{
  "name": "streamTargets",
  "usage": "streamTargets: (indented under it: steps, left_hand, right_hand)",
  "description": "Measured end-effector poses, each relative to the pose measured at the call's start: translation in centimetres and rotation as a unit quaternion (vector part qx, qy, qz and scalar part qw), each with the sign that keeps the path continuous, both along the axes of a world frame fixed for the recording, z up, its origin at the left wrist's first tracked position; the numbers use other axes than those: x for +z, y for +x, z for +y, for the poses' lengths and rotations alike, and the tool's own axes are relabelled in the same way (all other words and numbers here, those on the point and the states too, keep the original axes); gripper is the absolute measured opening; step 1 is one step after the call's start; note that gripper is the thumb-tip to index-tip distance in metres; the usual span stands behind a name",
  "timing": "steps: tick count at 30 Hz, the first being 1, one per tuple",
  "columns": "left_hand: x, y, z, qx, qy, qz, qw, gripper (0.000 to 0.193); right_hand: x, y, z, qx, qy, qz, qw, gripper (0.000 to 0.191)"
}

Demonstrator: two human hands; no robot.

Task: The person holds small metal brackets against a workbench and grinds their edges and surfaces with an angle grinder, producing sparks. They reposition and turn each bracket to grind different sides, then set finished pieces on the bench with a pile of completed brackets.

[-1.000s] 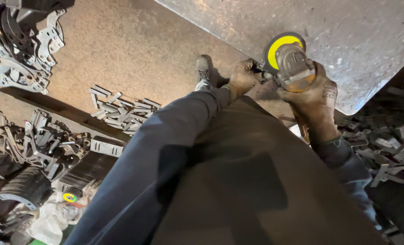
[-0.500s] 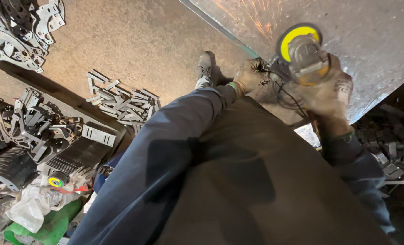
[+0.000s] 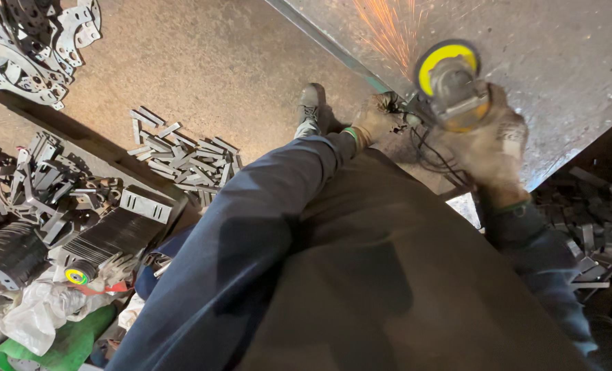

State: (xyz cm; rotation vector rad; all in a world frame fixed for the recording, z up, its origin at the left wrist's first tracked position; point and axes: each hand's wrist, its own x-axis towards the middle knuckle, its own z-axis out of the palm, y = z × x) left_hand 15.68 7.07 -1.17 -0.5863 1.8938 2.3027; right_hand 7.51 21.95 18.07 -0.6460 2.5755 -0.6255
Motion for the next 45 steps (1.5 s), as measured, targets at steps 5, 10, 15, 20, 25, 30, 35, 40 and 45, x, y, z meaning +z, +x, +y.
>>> streamTargets:
  steps: [5, 10, 15, 20, 25, 30, 35, 40, 45]
  left_hand:
    - [1.0, -0.4, 0.0, 0.056, 0.230, -0.006, 0.972, 0.008]
    - [-0.2, -0.3, 0.6, 0.052, 0.153, 0.000, 0.987, 0.009]
    - [-0.3, -0.2, 0.7, 0.076, 0.216, -0.007, 0.973, 0.013]
    - [-0.3, 0.1, 0.0, 0.022, 0.124, -0.035, 0.991, 0.023]
    - [-0.6, 0.1, -0.3, 0.009, 0.140, -0.065, 0.988, 0.023]
    - [-0.8, 0.4, -0.7, 0.028, 0.173, -0.061, 0.983, 0.024]
    - [-0.5, 0.5, -1.0, -0.001, 0.085, -0.083, 0.993, 0.029]
    - [-0.6, 0.4, -0.7, 0.005, 0.106, -0.074, 0.992, 0.028]
    - [-0.8, 0.6, -1.1, -0.048, 0.034, -0.093, 0.994, 0.020]
  right_hand:
    - [-1.1, -0.3, 2.3, -0.014, -0.140, -0.094, 0.986, 0.089]
    - [-4.3, 0.8, 2.4, 0.016, -0.135, -0.070, 0.988, 0.088]
    - [-6.4, 0.6, 4.2, -0.074, -0.127, -0.117, 0.982, 0.090]
    - [-5.8, 1.7, 6.8, -0.128, -0.149, -0.063, 0.978, 0.093]
    - [-2.6, 4.4, 9.8, -0.198, 0.039, -0.021, 0.979, 0.083]
    - [-1.3, 6.0, 10.2, -0.293, -0.024, -0.072, 0.953, 0.078]
    - [-1.7, 6.5, 9.4, -0.270, -0.048, -0.062, 0.960, 0.083]
    - [-2.7, 6.0, 7.3, -0.218, 0.072, -0.041, 0.972, 0.094]
    - [-2.8, 5.9, 6.4, -0.205, 0.039, -0.029, 0.978, 0.091]
